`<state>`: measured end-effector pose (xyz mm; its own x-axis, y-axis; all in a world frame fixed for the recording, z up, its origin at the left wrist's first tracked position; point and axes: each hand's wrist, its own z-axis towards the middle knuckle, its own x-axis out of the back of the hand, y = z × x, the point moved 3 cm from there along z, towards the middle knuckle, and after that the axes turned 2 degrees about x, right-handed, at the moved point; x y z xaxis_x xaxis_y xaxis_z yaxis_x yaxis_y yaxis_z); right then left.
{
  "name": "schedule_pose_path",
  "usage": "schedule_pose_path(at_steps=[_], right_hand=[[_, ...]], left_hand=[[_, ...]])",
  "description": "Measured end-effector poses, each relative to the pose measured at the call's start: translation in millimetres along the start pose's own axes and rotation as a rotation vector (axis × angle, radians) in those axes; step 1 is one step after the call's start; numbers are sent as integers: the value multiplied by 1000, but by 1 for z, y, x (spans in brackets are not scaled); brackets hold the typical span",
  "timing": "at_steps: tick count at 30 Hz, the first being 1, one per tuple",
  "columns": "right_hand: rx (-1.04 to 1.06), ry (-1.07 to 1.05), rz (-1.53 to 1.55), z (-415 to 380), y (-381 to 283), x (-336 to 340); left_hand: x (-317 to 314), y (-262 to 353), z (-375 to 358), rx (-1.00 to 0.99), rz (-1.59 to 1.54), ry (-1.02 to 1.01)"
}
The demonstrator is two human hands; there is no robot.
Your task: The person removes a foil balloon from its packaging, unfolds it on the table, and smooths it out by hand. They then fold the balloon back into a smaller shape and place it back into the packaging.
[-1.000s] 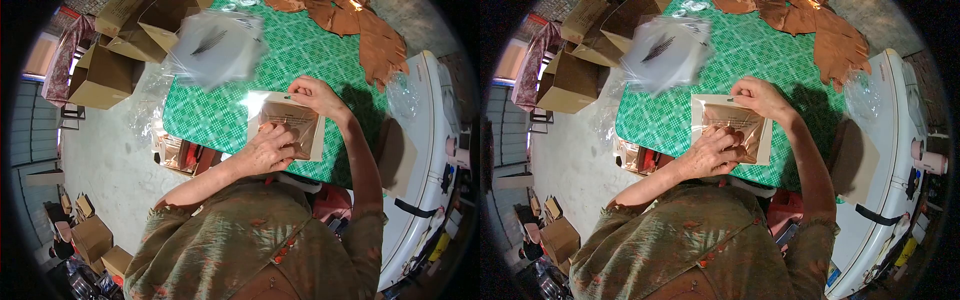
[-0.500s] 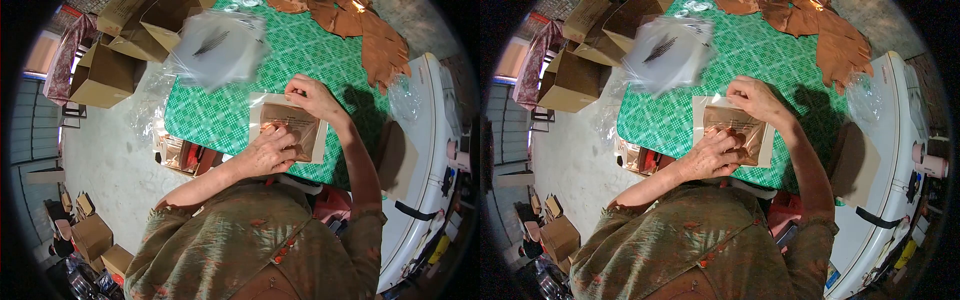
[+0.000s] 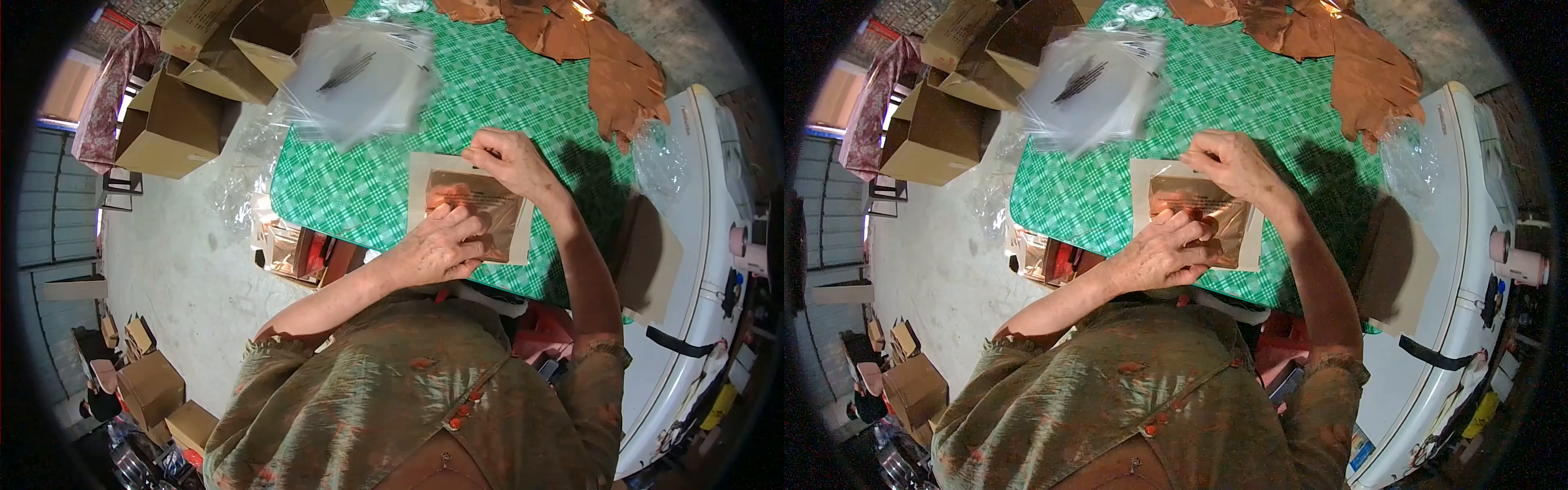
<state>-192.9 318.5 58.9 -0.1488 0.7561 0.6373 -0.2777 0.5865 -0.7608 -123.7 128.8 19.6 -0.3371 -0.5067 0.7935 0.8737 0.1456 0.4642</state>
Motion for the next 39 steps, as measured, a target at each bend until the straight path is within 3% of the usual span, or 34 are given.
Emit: schedule_pose_path(at_steps=[3, 6, 9, 12, 15, 21, 23, 24, 25, 30, 39], right_hand=[[93, -9, -121, 9, -7, 2], [-173, -149, -98, 20, -32, 0], [229, -42, -297, 29, -18, -21], [126, -82, -392, 30, -13, -31], [356, 299, -602, 9, -25, -39], [271, 533, -440, -106, -52, -28], [212, 402, -470, -155, -54, -49], [336, 396, -557, -176, -57, -63], [324, 390, -567, -189, -58, -75], [167, 421, -665, -207, -57, -115], [192, 528, -722, -208, -51, -128]], left_hand=[[3, 2, 2, -28, -14, 42], [-3, -3, -2, -9, -8, -37], [-1, -2, 0, -36, 0, 0], [-1, -2, -1, -9, 10, -26], [1, -1, 3, -50, -17, 46], [1, 0, 1, -37, -3, 57], [3, 1, 2, -30, -8, 43], [4, 2, 2, -31, -5, 25], [5, 3, 2, -32, 0, 7], [16, 14, 10, -52, 78, -47], [11, 15, 6, -31, 116, -21]])
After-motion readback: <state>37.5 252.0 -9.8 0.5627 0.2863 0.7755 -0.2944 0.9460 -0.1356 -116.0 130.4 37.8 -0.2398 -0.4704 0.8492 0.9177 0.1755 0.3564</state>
